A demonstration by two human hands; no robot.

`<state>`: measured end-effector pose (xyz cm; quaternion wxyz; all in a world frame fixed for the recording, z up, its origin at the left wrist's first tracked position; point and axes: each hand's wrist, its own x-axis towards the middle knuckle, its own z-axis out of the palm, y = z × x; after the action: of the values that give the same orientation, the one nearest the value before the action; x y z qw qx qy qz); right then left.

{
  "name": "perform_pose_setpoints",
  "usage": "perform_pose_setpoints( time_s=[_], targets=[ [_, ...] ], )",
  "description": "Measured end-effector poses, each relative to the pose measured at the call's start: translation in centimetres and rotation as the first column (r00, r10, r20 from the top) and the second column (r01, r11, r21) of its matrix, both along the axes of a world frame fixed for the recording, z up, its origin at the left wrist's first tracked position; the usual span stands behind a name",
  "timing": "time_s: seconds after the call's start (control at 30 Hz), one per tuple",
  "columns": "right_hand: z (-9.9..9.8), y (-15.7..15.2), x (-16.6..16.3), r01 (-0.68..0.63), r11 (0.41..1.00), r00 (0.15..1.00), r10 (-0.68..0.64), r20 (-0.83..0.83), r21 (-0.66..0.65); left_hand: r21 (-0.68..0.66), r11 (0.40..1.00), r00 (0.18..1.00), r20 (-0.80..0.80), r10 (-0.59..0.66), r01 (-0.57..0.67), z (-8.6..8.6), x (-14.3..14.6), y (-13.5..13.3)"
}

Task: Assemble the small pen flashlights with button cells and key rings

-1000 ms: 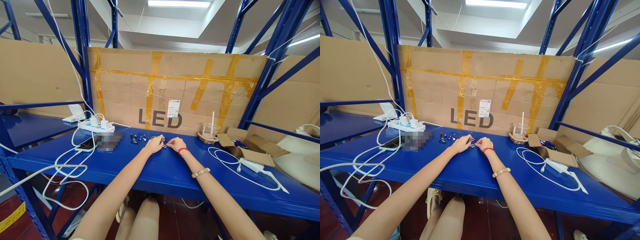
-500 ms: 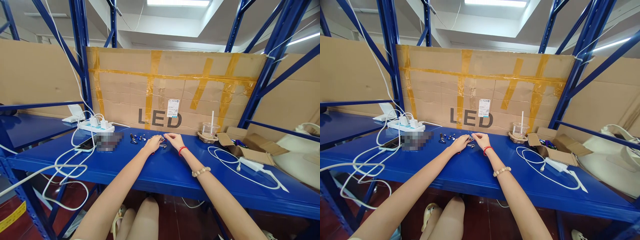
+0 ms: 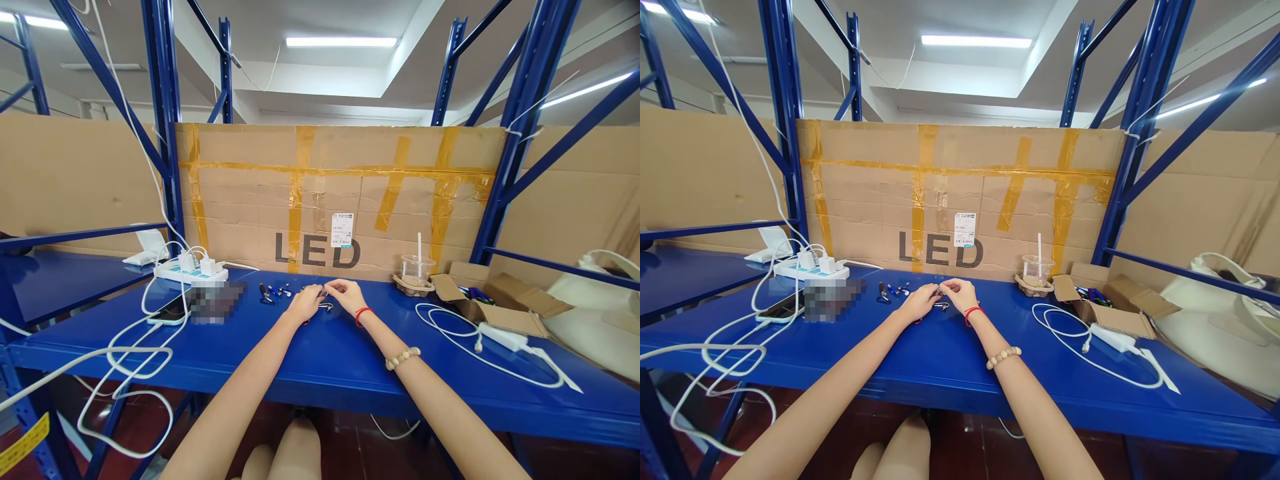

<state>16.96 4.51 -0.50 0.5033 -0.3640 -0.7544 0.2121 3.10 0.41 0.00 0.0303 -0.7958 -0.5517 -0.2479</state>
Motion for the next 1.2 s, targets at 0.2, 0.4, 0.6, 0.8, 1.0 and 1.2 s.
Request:
perform_pose_setpoints(
  time_s=[0.2,0.4,0.6,0.8,1.0,1.2],
  targets=[
    [0.6,-1.1,0.2,0.051,0.992,0.989,-0.067,0.135,0.118,0.007,0.999,0.999,-0.010,0.033,-0.033,-0.2,-0.2,0.2],
    [1.0,-2.1,0.2,0.082,0.970,0.886,-0.177,0.428,0.231,0.006,1.000,1.000,-0.008,0.020,-0.020,-0.3,-0.4,0.2],
    [1.0,-1.9,0.1,0.068,0.957,0.860,-0.200,0.470,0.282,-0.003,1.000,1.000,-0.004,0.004,-0.004,-0.3,-0.5,0.5],
    [0.8,-1.8,0.1,0.074,0.946,0.852,-0.224,0.474,0.314,0.000,1.000,1.000,0.011,0.004,-0.004,-0.6,-0.6,0.8],
    [1.1,-2.4,-0.2,0.030,0.930,0.856,-0.214,0.471,0.367,0.026,1.000,0.998,0.060,-0.011,0.009,-1.0,-0.8,1.3],
    [1.2,-2.1,-0.2,0.059,0.940,0.914,-0.186,0.360,0.337,0.029,1.000,0.997,0.077,-0.005,0.002,-1.3,-1.3,2.2]
  ],
)
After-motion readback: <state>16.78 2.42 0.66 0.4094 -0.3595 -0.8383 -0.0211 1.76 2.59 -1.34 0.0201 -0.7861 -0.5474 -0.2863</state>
